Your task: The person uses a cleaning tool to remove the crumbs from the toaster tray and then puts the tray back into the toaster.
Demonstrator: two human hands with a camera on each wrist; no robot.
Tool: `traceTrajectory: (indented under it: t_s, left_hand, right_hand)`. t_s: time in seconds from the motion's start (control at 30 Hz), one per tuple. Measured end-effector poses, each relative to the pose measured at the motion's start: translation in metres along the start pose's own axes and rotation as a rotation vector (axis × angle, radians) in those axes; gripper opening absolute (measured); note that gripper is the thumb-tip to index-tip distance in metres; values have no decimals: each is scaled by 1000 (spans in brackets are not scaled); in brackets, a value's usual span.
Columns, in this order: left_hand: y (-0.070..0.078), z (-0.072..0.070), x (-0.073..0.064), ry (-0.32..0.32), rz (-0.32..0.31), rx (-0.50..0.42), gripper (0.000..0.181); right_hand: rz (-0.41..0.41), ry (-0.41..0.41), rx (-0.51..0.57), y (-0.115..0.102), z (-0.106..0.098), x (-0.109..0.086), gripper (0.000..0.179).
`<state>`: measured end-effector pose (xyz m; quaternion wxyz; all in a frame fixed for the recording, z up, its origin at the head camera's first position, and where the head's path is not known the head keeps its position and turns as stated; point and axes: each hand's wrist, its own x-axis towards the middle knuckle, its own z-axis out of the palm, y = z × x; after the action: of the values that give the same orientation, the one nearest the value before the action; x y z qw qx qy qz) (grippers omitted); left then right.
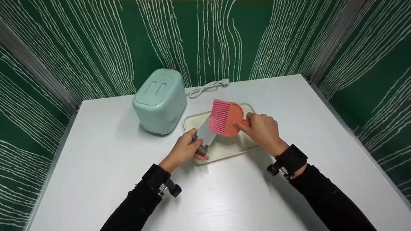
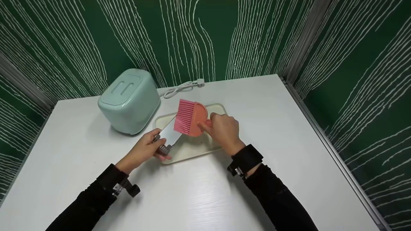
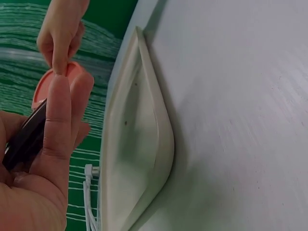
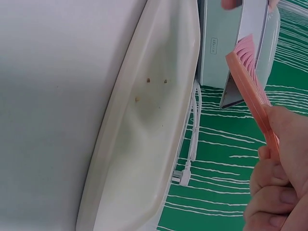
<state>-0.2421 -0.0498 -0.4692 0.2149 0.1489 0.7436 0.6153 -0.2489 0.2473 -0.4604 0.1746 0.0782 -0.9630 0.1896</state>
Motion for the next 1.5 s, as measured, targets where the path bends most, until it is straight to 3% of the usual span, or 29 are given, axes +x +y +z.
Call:
traceTrajectory:
  t_s: [0.17,0.53,0.83,1.07,1.5]
  left_hand:
    - [0,0,1,24,-20,-18,27]
    - [2,-2,0,70,-2,50,23]
    - [6,-1,1,59,15,60,21]
    - [8,5,4,58,-6,33,17]
    - [12,9,4,63,-7,56,5]
  right_hand:
    - [-2,3,0,0,2,-1,52]
    - [-3,15,11,-2,3,-4,52]
    - [-13,41,-4,2,5,-6,55]
    - [-20,55,-35,5,4,-8,54]
    - [-100,117,-110,12,3,-8,54]
